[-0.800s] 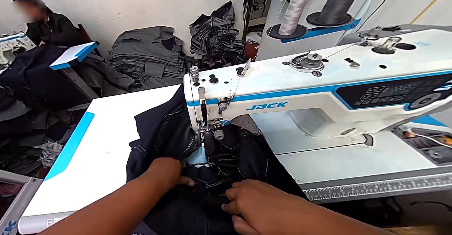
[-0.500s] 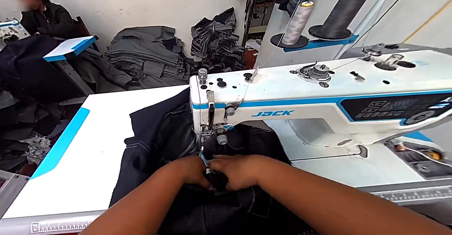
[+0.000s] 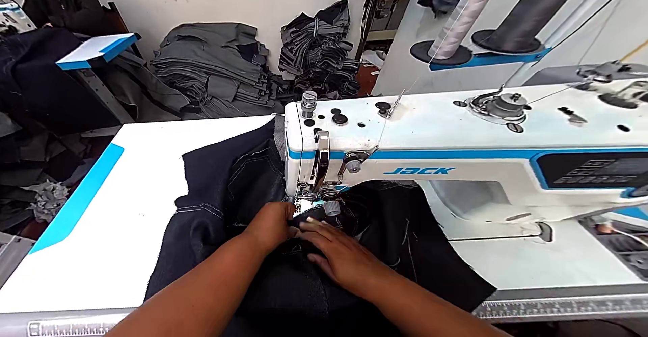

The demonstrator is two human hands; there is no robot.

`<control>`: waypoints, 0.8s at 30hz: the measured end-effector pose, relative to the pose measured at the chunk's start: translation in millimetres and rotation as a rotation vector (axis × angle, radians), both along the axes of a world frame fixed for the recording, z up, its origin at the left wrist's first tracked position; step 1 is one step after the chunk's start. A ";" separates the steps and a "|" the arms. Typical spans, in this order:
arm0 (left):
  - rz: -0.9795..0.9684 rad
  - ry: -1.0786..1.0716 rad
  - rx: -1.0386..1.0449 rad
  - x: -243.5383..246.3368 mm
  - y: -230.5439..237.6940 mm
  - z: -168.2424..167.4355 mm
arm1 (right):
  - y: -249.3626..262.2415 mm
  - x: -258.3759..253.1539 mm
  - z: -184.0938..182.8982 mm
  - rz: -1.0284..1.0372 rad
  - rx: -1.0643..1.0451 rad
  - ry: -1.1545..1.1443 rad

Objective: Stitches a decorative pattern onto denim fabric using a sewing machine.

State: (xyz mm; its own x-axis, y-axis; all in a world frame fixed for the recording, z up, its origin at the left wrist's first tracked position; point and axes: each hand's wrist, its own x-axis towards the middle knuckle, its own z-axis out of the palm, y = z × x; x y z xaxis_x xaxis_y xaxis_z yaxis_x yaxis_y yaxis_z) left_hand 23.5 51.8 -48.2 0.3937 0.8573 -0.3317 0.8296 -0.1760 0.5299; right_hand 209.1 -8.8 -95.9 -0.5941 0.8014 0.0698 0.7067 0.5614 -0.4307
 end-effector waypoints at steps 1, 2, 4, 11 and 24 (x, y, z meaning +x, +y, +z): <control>-0.017 0.001 -0.012 -0.7 3.5 0.8 | -1.9 4.9 2.4 0.013 -0.118 -0.036; -0.053 0.028 -0.040 -2.4 6.6 3.5 | -4.7 8.7 6.3 0.029 -0.188 -0.093; -0.153 0.167 -0.115 -10.7 13.7 10.9 | -9.7 14.2 13.4 0.017 -0.250 -0.154; -0.037 0.572 0.080 -0.3 -9.1 27.0 | 7.6 -11.4 22.7 -0.149 -0.204 -0.159; -0.032 0.236 0.072 -1.5 -31.6 -17.6 | 21.2 -15.8 25.4 -0.260 -0.314 -0.301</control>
State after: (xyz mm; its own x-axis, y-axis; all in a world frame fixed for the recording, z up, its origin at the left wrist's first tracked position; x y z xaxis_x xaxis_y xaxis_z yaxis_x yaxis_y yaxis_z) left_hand 22.0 20.2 -65.7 0.3398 0.8705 -0.3559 0.9223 -0.2344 0.3073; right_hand 193.3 12.4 -70.5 -0.3284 0.8805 -0.3417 0.9248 0.2262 -0.3059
